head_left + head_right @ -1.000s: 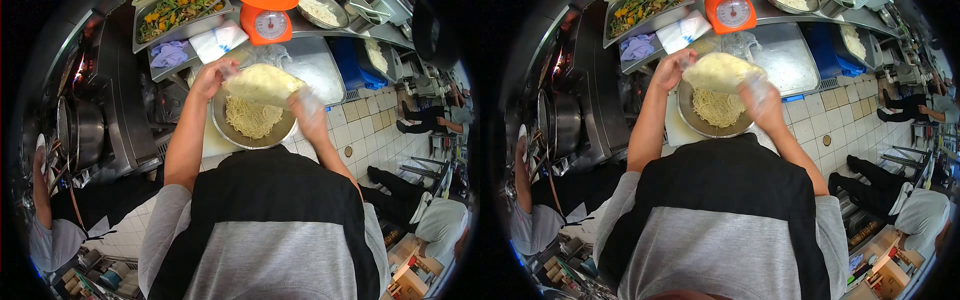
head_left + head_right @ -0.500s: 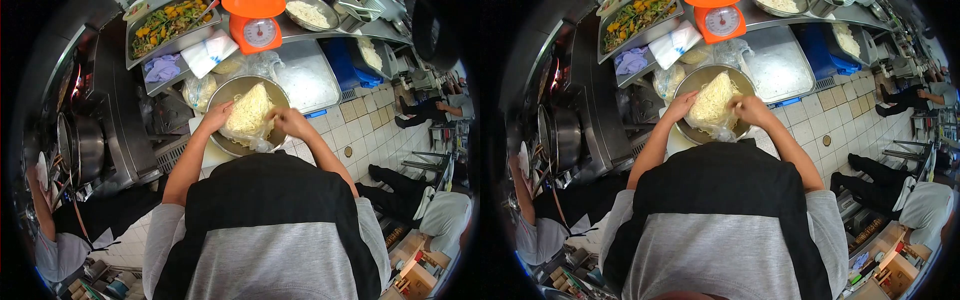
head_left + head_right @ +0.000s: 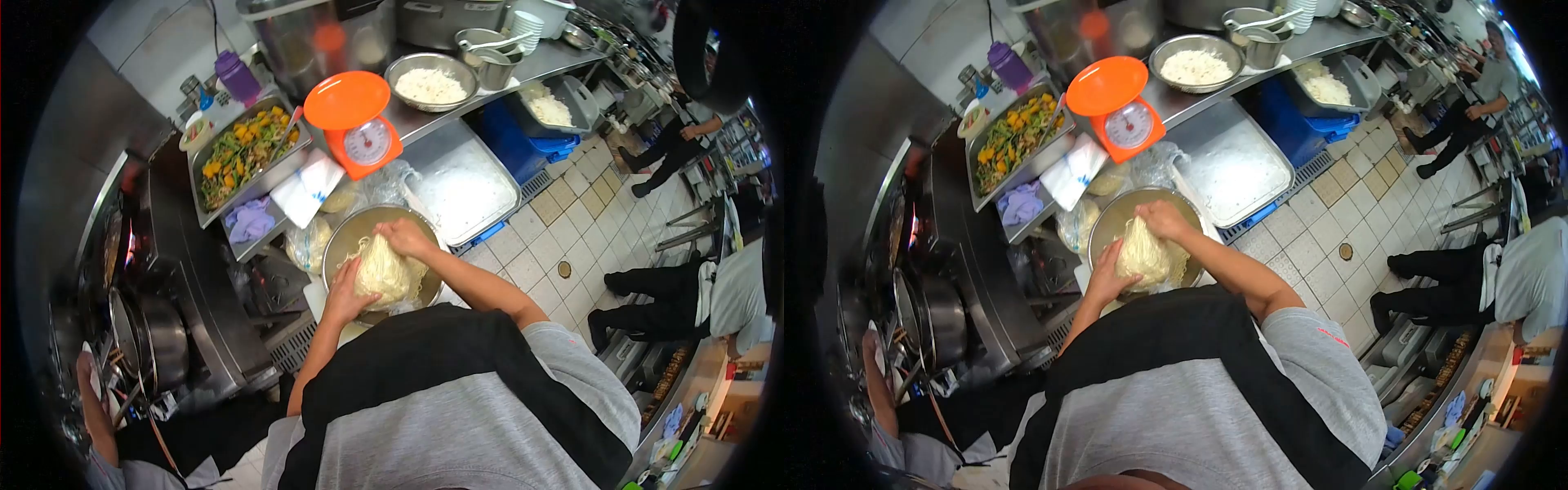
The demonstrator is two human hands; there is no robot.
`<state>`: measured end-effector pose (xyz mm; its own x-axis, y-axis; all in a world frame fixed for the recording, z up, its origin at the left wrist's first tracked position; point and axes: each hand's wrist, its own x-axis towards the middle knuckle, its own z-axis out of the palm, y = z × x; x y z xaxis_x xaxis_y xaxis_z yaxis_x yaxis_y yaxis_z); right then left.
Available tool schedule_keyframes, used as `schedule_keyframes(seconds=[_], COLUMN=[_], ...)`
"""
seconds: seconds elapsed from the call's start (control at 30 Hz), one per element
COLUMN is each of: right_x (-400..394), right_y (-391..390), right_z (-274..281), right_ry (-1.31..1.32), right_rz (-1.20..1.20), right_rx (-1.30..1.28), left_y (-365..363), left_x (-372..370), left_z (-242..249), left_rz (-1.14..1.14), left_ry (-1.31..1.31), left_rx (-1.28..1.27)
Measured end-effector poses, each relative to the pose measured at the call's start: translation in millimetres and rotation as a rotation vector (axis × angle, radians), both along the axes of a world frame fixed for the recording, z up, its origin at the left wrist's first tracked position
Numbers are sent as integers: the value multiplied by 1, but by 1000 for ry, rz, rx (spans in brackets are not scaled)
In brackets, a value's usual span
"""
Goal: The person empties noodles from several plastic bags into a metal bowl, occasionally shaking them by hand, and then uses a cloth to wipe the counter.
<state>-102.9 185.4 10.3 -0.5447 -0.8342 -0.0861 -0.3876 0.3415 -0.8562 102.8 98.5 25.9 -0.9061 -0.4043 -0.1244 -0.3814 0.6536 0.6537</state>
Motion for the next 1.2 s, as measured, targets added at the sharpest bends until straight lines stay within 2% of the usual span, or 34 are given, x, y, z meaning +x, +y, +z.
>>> schedule_keyframes(seconds=[0.03, 0.07, 0.13, 0.23, 0.3, 0.37, 0.4, 0.43, 0.47, 0.53, 0.57, 0.63, 0.7, 0.77, 0.83, 0.9, 0.97, 1.03, 1.1, 1.17, 1.2], right_x=[1, 2, 3, 11, 16, 20, 22, 20, 18, 12, 9, 1, -7, -8, -4, -4, -4, -13, -22, -24, -22], right_y=[5, 10, 23, 39, 42, 40, 38, 34, 30, 29, 27, 25, 25, 21, 24, 26, 30, 28, 32, 39, 39], right_z=[2, 3, 9, 27, 29, 29, 29, 29, 29, 41, 48, 59, 72, 84, 96, 115, 135, 130, 119, 121, 125], right_ry=[163, 176, 522, 616, 588, 331, 104, 111, -69, -463, -461, -682, -679, -679, -627, -594, -413, -400, -238, -309, -450], right_rz=[49, 26, 25, -83, -155, -194, -246, -259, -291, -329, -334, -314, -318, -305, -315, -299, -175, -157, -161, -171, -147], right_rx=[-6, -9, -128, -102, -177, -269, -331, -334, -328, -248, -251, -398, -451, -511, -469, -473, -510, -477, -333, -324, -465], left_y=[0, 1, 1, -1, -4, -5, -5, -5, -6, -8, -10, -14, -16, -5, -1, 5, 7, -2, -7, -12, -12], left_x=[2, 5, 13, 22, 28, 28, 27, 25, 25, 15, 11, 3, -5, -12, -17, -21, -26, -29, -29, -28, -25], left_z=[-3, -7, -4, -8, -12, -17, -22, -29, -35, -32, -30, -28, -23, -17, -12, -7, 1, -1, -9, -15, -15], left_rz=[-3, 12, 48, 130, 155, 268, 251, 368, 488, 495, 509, 487, 462, 470, 408, 397, 395, 316, 300, 350, 370], left_ry=[24, 65, 58, -23, -89, -108, -101, -10, 80, 104, 127, 199, 274, 555, 567, 536, 540, 539, 478, 451, 532], left_rx=[4, -24, -33, -60, -93, -64, -68, -37, -3, 0, 2, 78, 141, 513, 506, 607, 594, 574, 590, 633, 735])
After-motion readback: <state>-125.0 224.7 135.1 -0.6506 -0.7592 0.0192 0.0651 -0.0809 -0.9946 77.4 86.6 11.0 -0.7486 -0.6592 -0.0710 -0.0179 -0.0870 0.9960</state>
